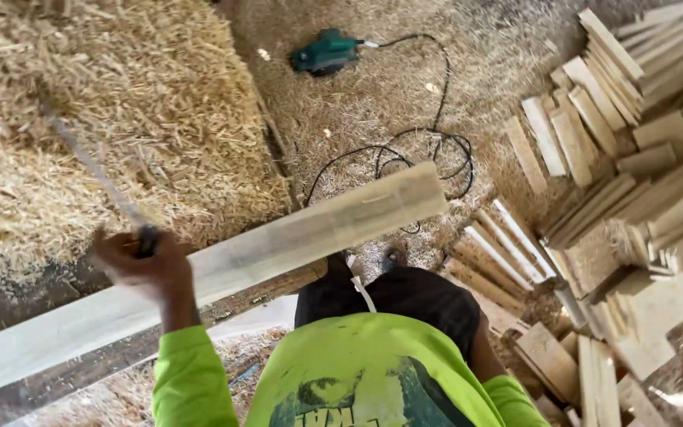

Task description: Marking measurements on wooden planks using a speed square and a pen.

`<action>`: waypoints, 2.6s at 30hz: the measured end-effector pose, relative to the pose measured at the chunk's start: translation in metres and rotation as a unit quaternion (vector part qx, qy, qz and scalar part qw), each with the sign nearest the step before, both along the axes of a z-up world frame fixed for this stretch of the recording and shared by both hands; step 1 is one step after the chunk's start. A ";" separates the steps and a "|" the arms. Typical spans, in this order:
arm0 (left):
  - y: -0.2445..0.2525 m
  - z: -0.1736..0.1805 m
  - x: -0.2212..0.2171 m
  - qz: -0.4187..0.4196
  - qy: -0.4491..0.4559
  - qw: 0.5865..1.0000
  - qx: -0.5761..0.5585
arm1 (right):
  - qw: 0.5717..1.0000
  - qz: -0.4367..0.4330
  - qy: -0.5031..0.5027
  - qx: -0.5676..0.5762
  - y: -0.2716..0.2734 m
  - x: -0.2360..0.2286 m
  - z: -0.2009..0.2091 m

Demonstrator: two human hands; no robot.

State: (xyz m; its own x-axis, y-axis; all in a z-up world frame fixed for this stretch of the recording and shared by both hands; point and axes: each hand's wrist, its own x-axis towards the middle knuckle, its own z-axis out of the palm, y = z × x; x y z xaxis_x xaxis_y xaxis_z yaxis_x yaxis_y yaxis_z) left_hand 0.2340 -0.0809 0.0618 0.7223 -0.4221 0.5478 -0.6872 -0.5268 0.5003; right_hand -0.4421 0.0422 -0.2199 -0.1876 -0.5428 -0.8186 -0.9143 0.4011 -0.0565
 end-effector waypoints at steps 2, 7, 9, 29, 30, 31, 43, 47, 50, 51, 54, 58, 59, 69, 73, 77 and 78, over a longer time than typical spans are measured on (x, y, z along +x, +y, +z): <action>0.012 0.008 0.015 0.001 0.032 0.995 -0.094 | 0.999 -0.039 0.017 -0.011 0.013 -0.015 -0.001; 0.056 0.040 0.008 0.023 0.061 0.978 -0.199 | 0.993 -0.102 0.034 -0.041 0.023 -0.061 -0.035; 0.055 0.073 -0.033 -0.044 0.116 0.961 -0.245 | 0.979 -0.028 0.052 0.194 0.020 -0.059 0.011; -0.024 -0.048 -0.301 -0.431 0.052 0.888 0.150 | 0.991 -0.087 -0.072 0.074 -0.139 -0.139 0.293; -0.029 -0.056 -0.299 -0.434 0.028 0.884 0.172 | 0.994 -0.083 -0.075 0.012 -0.142 -0.137 0.275; -0.026 -0.068 -0.295 -0.437 0.035 0.881 0.176 | 0.994 -0.087 -0.070 0.018 -0.138 -0.101 0.255; -0.039 -0.103 -0.247 -0.501 -0.066 0.837 0.211 | 0.840 -0.270 -0.425 -0.202 -0.205 0.246 0.161; -0.064 -0.084 -0.222 -0.501 -0.038 0.845 0.183 | 0.834 -0.267 -0.433 -0.213 -0.206 0.262 0.145; -0.084 -0.070 -0.210 -0.514 0.031 0.824 0.238 | 0.831 -0.283 -0.419 -0.233 -0.212 0.269 0.164; -0.090 -0.068 -0.205 -0.527 0.091 0.792 0.295 | 0.830 -0.291 -0.413 -0.237 -0.214 0.270 0.165; -0.091 -0.088 -0.202 -0.543 0.044 0.793 0.272 | 0.831 -0.278 -0.430 -0.219 -0.204 0.264 0.148; -0.091 -0.094 -0.203 -0.545 0.003 0.815 0.196 | 0.872 -0.003 -0.376 -0.314 -0.205 0.212 0.159; -0.091 -0.087 -0.204 -0.547 0.006 0.808 0.220 | 0.864 -0.123 -0.410 -0.265 -0.206 0.200 0.176; -0.092 -0.081 -0.206 -0.550 -0.003 0.804 0.226 | 0.719 -0.268 -0.614 -0.187 -0.218 0.111 0.280; -0.091 -0.081 -0.207 -0.545 -0.002 0.805 0.234 | 0.752 -0.145 -0.596 -0.243 -0.219 0.114 0.294; -0.090 -0.085 -0.203 -0.548 -0.005 0.799 0.247 | 0.763 -0.213 -0.499 -0.350 -0.221 0.125 0.265; -0.089 -0.088 -0.201 -0.552 -0.006 0.798 0.242 | 0.740 -0.208 -0.534 -0.353 -0.225 0.132 0.260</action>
